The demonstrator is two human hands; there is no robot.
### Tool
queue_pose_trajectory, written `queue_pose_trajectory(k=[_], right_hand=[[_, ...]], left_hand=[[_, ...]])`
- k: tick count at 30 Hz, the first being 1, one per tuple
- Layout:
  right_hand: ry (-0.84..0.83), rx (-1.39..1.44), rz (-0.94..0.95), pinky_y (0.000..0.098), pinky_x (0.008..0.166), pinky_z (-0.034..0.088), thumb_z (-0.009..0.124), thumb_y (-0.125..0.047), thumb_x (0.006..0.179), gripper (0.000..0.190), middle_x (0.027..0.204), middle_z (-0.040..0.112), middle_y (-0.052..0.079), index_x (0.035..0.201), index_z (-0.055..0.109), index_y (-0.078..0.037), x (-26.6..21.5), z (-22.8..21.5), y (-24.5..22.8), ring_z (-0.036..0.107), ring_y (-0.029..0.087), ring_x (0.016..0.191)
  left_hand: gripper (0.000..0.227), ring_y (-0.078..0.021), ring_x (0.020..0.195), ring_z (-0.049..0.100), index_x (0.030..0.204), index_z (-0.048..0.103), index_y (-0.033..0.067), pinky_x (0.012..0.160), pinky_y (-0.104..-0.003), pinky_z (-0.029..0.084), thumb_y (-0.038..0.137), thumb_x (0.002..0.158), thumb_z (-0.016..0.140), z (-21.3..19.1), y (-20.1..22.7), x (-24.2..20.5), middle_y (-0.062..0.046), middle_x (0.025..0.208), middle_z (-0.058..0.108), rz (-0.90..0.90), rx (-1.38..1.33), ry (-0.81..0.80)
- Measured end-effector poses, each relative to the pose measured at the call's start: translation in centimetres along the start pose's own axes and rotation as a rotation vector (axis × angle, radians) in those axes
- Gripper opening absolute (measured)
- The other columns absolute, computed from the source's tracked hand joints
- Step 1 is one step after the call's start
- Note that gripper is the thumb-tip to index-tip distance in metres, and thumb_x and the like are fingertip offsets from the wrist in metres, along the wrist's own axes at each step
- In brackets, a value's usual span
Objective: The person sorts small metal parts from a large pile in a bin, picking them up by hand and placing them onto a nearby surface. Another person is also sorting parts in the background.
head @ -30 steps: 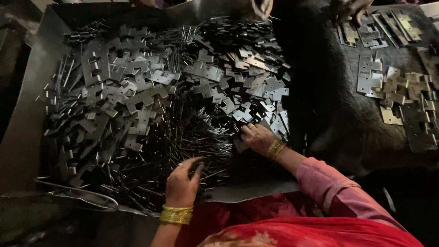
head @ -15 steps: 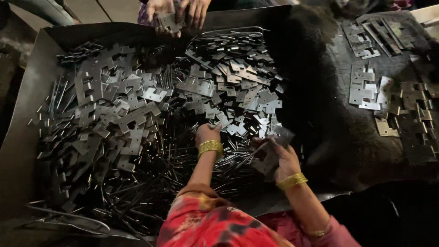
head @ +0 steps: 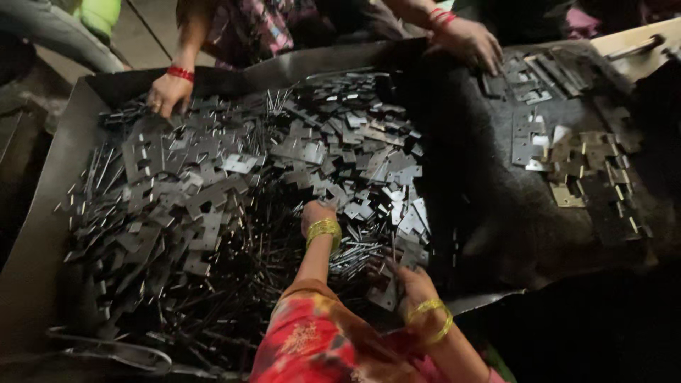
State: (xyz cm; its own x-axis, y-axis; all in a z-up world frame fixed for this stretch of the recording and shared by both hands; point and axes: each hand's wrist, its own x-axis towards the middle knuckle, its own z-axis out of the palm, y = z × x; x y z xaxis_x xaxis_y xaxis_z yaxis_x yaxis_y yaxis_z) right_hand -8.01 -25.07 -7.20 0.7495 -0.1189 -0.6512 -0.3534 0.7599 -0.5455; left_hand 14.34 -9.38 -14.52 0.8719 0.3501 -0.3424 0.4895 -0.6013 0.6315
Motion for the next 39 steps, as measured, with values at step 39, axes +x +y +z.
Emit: queue_pose_trajectory(k=[39], right_hand=[[-0.093,-0.198,-0.099,0.0373,0.048,0.049,0.056,-0.047,0.11,0.048,0.085,0.072,0.009,0.109,0.072,-0.002,6.0,-2.6,4.4,0.062,0.022,0.057]], left_hand=[[0.029,-0.0309,0.09,0.072,0.102,0.078,0.0025,0.082,-0.039,0.058,0.01,0.074,0.084,-7.7,-5.0,-17.9,-0.018,0.101,0.079,0.331,-0.71,-0.421]])
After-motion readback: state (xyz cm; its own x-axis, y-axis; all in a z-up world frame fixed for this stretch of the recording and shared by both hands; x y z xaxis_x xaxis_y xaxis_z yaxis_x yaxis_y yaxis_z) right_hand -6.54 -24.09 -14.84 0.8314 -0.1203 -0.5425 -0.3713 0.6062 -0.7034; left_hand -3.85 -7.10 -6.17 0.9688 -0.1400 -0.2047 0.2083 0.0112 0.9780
